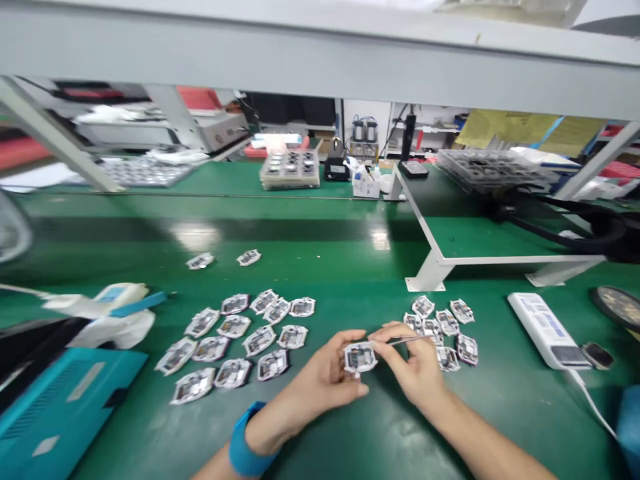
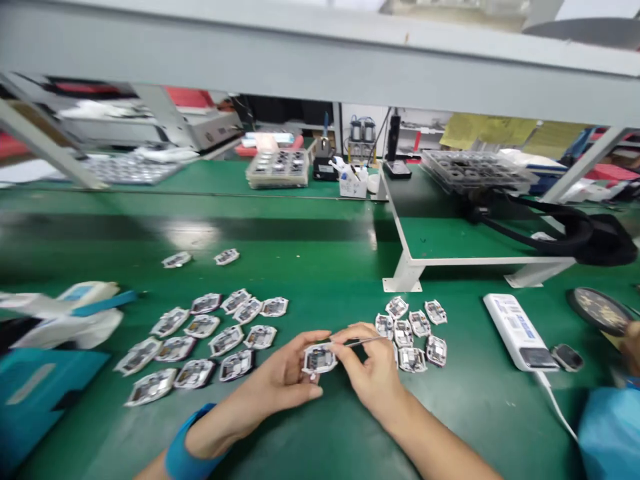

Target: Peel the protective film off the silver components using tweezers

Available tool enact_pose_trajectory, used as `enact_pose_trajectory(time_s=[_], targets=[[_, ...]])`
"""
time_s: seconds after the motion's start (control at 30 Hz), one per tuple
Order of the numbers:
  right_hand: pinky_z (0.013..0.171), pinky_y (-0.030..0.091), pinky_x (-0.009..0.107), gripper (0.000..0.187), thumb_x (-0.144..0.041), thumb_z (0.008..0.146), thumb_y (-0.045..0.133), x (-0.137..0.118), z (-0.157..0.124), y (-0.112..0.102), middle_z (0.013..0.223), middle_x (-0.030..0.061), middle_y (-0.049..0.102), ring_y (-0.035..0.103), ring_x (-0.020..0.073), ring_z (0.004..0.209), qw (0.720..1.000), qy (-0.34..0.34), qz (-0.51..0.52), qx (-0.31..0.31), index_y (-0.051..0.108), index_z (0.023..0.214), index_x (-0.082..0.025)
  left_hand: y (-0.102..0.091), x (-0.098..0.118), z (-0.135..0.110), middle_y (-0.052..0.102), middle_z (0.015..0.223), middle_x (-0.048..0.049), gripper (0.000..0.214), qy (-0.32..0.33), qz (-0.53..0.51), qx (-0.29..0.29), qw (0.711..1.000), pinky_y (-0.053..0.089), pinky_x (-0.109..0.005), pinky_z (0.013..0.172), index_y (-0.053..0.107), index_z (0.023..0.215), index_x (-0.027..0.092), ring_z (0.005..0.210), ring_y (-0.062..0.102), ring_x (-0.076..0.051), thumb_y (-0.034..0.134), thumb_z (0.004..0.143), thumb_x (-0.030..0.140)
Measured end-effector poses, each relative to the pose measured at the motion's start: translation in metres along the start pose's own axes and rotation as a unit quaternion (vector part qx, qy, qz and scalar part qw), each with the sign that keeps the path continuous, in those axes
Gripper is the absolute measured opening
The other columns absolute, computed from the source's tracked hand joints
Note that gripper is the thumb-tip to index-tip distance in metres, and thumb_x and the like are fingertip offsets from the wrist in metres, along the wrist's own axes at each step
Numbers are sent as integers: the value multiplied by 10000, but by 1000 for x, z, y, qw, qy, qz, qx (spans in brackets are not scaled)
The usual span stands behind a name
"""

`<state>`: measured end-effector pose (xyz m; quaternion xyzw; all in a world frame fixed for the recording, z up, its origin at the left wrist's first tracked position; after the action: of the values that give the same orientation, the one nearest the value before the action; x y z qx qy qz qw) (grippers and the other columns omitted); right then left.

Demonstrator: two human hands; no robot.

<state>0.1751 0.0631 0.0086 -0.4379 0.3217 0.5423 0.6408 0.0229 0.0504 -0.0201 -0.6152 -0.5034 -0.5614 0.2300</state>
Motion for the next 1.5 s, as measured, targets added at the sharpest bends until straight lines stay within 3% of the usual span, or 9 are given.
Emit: enact_pose_trajectory(time_s=[0.2, 0.33, 0.53, 0.77, 0.93, 1.13, 1.23, 1.33, 1.5], targets=[[788, 578, 318, 30, -230, 874, 678, 11, -1, -4, 875, 40, 776, 736, 204, 856, 999, 29, 9, 20, 707, 878, -225, -21, 4, 18, 558, 832, 27, 283, 93, 156, 39, 983, 446, -264, 683, 501, 977, 217, 752, 563, -141, 689, 767, 249], [767, 591, 335, 32, -231, 876, 669, 8, -3, -6, 871, 55, 775, 739, 224, 853, 999, -1, -16, 28, 699, 883, -221, -51, 29, 40, 610, 844, 12, 242, 114, 249, 94, 957, 470, -269, 675, 533, 983, 206, 766, 602, -164, 677, 800, 271], [807, 586, 410, 30, -250, 870, 668, 3, -6, -2, 846, 62, 780, 731, 262, 848, 994, -65, -80, 19, 696, 864, -239, -105, 71, 86, 680, 1085, -65, 223, 101, 444, 201, 867, 551, -411, 820, 640, 1093, 163, 938, 662, -224, 655, 915, 296], [802, 588, 386, 91, -199, 862, 681, 2, -6, -1, 882, 31, 791, 735, 249, 852, 981, -140, -130, -8, 672, 930, -258, -146, 83, 119, 621, 1281, -101, 327, 53, 581, 294, 757, 551, -480, 891, 602, 1243, 181, 1070, 643, -263, 630, 942, 309], [821, 576, 403, 77, -197, 869, 673, -6, -7, 0, 871, 29, 785, 734, 237, 812, 983, -140, -118, 8, 661, 921, -253, -184, 99, 114, 604, 1313, -106, 364, 37, 613, 342, 711, 542, -498, 908, 583, 1275, 182, 1102, 631, -277, 634, 939, 313], [831, 569, 421, 96, -185, 870, 668, -15, -6, 2, 860, 26, 784, 742, 238, 796, 984, -140, -109, 8, 659, 935, -256, -257, 126, 62, 566, 1366, -127, 401, -54, 585, 494, 640, 505, -546, 948, 563, 1306, 186, 1178, 585, -318, 631, 938, 331], [837, 563, 428, 113, -165, 870, 664, -18, -6, 3, 850, 16, 781, 743, 232, 776, 985, -145, -97, 6, 656, 939, -255, -279, 125, 39, 589, 1333, -113, 374, -93, 560, 515, 642, 520, -524, 934, 582, 1277, 182, 1138, 610, -295, 637, 935, 322], [822, 561, 433, 118, -152, 863, 666, -19, -7, 3, 836, 16, 778, 739, 234, 754, 987, -140, -81, 9, 663, 932, -248, -278, 122, 30, 604, 1305, -102, 340, -81, 545, 497, 670, 523, -511, 923, 600, 1244, 179, 1111, 621, -280, 634, 938, 322], [808, 562, 413, 91, -169, 848, 693, -14, -6, 2, 852, 31, 775, 721, 230, 795, 994, -99, -52, 20, 684, 910, -235, -221, 109, 34, 680, 1035, -91, 322, 17, 499, 412, 762, 502, -413, 859, 627, 1033, 158, 1002, 623, -297, 738, 775, 316]])
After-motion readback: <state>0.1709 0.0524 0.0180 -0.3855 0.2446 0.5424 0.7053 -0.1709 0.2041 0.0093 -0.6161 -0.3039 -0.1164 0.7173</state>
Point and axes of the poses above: each hand's wrist, its own z-axis towards the middle knuckle, its own y-axis out of the palm, x = y × z, the point moved 6 cm from there along z, towards the middle knuckle
